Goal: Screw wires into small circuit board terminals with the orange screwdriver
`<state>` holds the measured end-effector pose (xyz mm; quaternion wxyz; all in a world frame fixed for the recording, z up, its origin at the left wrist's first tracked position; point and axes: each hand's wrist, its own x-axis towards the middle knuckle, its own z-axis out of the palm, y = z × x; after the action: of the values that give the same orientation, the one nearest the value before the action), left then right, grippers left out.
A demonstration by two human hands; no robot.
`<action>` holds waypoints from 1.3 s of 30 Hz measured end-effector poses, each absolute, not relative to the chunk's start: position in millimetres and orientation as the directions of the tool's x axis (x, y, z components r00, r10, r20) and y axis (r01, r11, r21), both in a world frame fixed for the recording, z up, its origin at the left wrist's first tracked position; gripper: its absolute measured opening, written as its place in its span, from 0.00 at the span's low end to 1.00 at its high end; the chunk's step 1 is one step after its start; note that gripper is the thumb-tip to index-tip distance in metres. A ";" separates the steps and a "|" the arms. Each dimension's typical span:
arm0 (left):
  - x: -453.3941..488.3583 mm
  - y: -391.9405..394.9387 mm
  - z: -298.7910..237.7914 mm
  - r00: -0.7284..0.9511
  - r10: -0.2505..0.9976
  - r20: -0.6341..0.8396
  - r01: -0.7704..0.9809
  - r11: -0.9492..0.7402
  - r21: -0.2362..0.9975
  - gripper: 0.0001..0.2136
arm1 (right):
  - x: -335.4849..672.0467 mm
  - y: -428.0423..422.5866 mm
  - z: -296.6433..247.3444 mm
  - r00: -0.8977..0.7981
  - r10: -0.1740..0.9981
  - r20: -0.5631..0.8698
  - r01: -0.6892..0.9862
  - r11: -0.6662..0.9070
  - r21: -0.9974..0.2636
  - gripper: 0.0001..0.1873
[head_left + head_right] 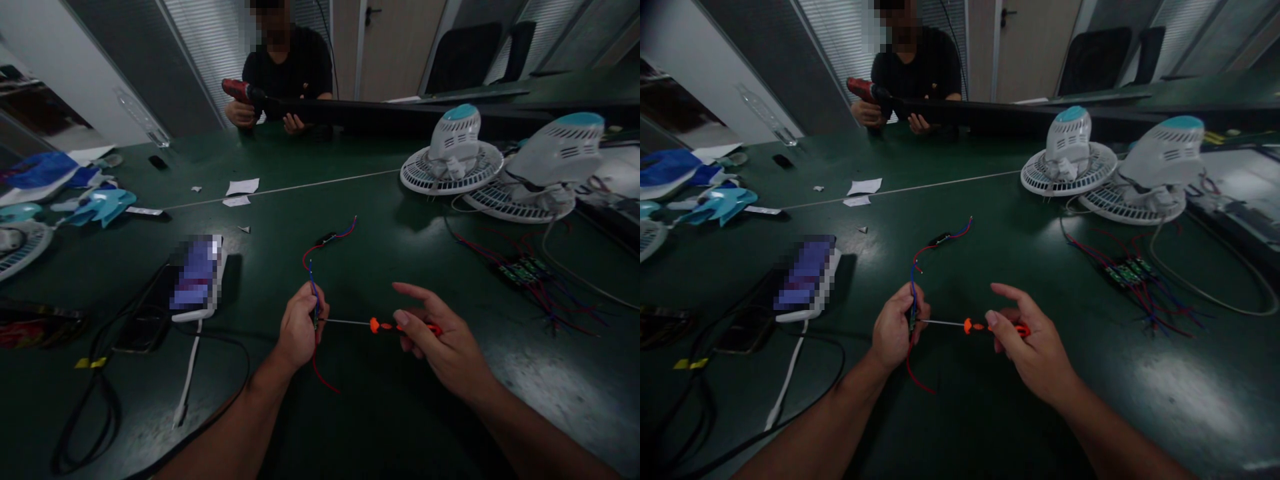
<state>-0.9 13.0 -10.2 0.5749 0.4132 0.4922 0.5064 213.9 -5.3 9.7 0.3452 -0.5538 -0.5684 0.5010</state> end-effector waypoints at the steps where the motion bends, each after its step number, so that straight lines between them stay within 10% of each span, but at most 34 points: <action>1: -0.9 12.9 -10.2 0.000 0.989 -0.148 -0.170 0.146 0.975 0.09 | 214.1 -5.4 9.3 -0.149 0.975 -0.165 0.281 -0.118 -0.952 0.26; 39: -1.5 12.9 -12.6 0.007 0.991 -0.134 -0.160 0.134 0.978 0.09 | 213.6 -4.1 8.7 -0.161 0.975 -0.153 0.291 -0.102 -0.951 0.25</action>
<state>-1.5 12.9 -12.6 0.5700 0.4224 0.4918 0.5048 213.6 -4.1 8.7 0.3430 -0.5496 -0.5757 0.4989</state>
